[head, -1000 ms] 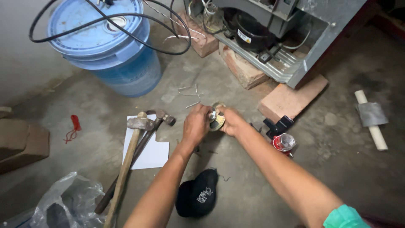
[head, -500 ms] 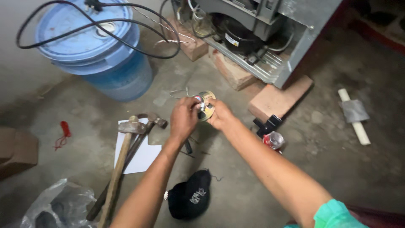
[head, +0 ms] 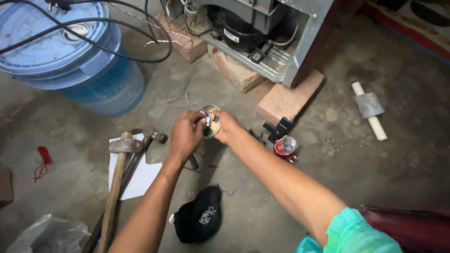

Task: The person twists wires together, then picks up a circular compressor start relay and attaches wires to its terminals. They use a hammer to tap the relay housing while holding it.

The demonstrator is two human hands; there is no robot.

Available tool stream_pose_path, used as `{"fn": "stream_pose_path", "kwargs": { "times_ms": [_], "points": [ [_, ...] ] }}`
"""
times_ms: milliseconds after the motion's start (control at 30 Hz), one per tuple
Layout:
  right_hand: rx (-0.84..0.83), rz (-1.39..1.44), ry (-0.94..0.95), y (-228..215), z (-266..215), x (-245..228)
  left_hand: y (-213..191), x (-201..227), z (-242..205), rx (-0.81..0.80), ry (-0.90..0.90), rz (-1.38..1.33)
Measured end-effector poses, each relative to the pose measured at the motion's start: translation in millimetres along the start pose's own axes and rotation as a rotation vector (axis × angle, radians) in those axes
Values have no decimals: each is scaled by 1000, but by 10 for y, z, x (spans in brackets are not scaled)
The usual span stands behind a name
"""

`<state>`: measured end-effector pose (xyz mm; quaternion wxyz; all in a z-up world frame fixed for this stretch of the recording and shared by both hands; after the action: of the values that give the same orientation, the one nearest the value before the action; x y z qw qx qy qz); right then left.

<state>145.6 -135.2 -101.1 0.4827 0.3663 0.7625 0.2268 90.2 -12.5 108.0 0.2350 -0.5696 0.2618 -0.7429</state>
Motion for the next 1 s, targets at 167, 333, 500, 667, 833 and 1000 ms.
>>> {"fn": "stream_pose_path", "kwargs": {
  "times_ms": [167,333,500,667,833,1000],
  "points": [
    [2,-26,-13,-60,8,-11,20,-10,4,-4,0,-26],
    [-29,34,-25,-18,1,-7,-3,5,-2,8,0,-18],
    [17,-30,-2,-57,-15,17,-9,-23,-12,-11,-50,-9],
    [8,-30,2,0,5,49,-71,-41,-19,-13,-67,2],
    [16,-29,15,77,-28,101,-156,-86,-35,2,-69,-2],
    [63,-77,19,70,-49,141,-164,-157,-51,-6,-117,1]
  ]
}}
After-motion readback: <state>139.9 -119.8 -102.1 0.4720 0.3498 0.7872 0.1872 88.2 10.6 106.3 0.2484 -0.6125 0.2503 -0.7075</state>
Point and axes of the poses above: each hand's wrist, its own z-axis towards the middle knuckle, its own y-axis out of the palm, x = y × z, the point moved 9 cm from there along z, towards the middle knuckle, and after that the axes turned 11 degrees about -y, right-handed, at the moved point
